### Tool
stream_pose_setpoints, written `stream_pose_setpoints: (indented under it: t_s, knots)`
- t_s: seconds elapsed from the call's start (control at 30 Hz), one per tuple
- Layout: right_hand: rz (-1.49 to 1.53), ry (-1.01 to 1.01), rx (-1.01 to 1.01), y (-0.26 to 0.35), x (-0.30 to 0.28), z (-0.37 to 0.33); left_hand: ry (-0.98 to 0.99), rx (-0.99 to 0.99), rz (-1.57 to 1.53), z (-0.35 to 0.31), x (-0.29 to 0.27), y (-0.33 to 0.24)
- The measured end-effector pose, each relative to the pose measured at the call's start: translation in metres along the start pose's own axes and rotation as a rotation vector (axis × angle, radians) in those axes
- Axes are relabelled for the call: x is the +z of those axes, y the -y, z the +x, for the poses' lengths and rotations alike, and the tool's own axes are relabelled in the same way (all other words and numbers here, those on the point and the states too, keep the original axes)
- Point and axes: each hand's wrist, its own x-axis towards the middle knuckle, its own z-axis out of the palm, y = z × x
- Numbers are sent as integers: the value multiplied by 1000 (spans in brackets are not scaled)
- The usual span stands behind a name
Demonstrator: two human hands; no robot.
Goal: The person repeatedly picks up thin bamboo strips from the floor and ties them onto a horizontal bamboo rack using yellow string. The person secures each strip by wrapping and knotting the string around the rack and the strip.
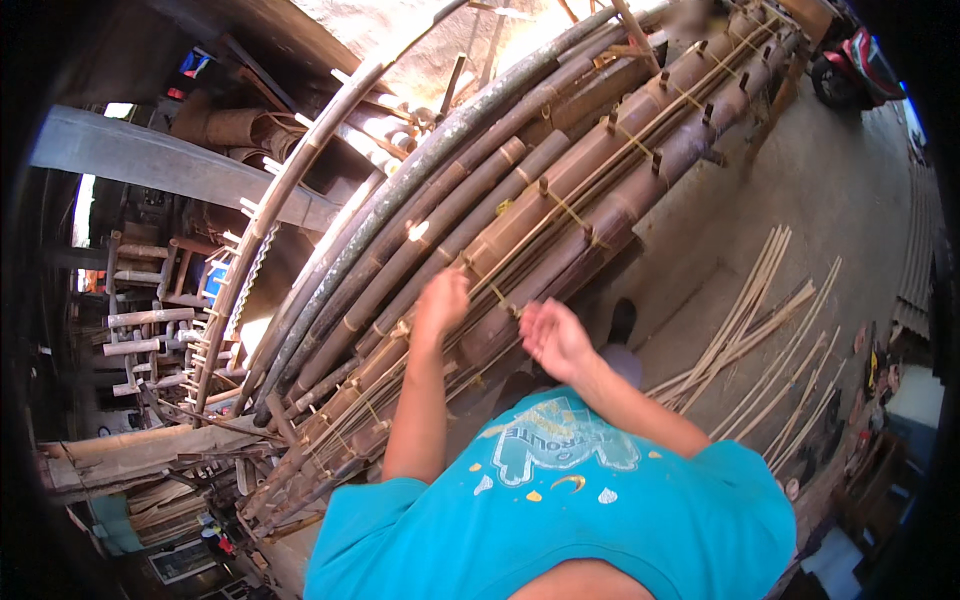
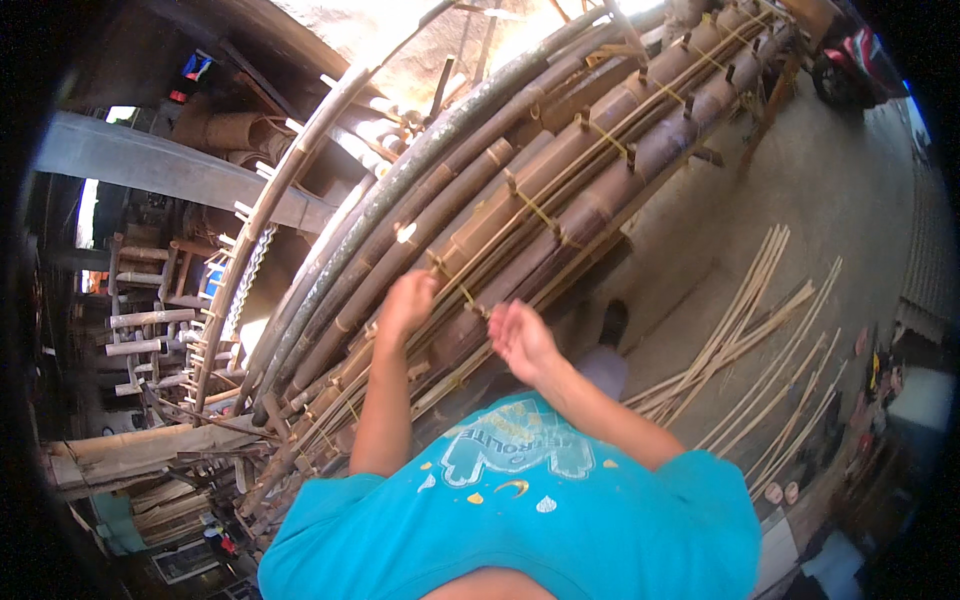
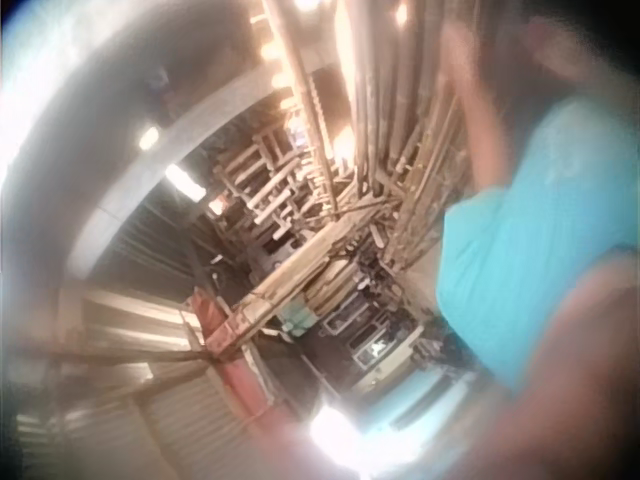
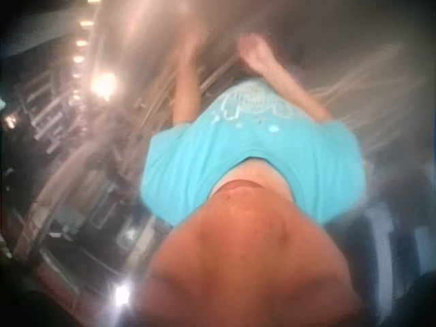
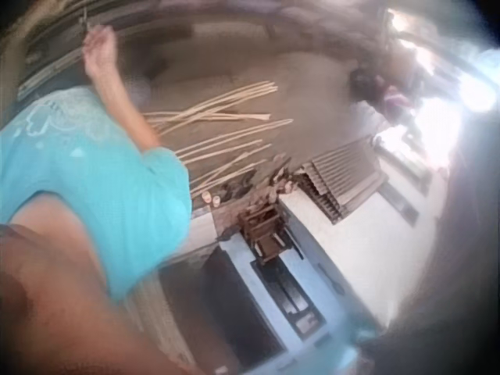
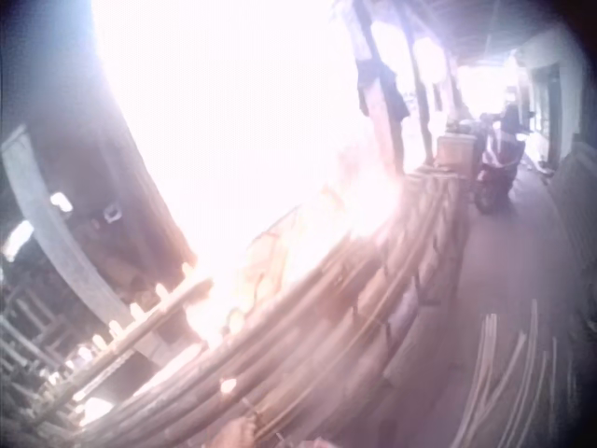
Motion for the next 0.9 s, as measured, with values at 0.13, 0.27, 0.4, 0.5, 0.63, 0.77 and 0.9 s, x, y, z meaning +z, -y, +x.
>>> stream_pose_setpoints:
  t_s: [0.13, 0.27, 0.4, 0.5, 0.63, 0.77, 0.9]
  knots:
    - [-724, 160, -1139, -25, 92, 23, -110, -23, 68, -27, 43, -19]
    - [-2141, 372, -914, -37, 152, 39, -341, 20, -164, -31, 63, -17]
    - [-2465, -281, -1289, 37, 135, 120, -210, 18, -77, -29, 39, -37]
    - [-1356, 490, -374, 38, 169, 96, -214, -31, -141, -30, 46, -14]
    - [-1760, 888, -296, 52, 136, -23, -187, -48, -157, -25, 51, -8]
    - [-1881, 717, -698, 9, 8, 4, -241, -3, -219, -29, 35, -27]
    - [-1960, 534, -514, -1, 27, -2, -332, 83, -722, 35, -13, -44]
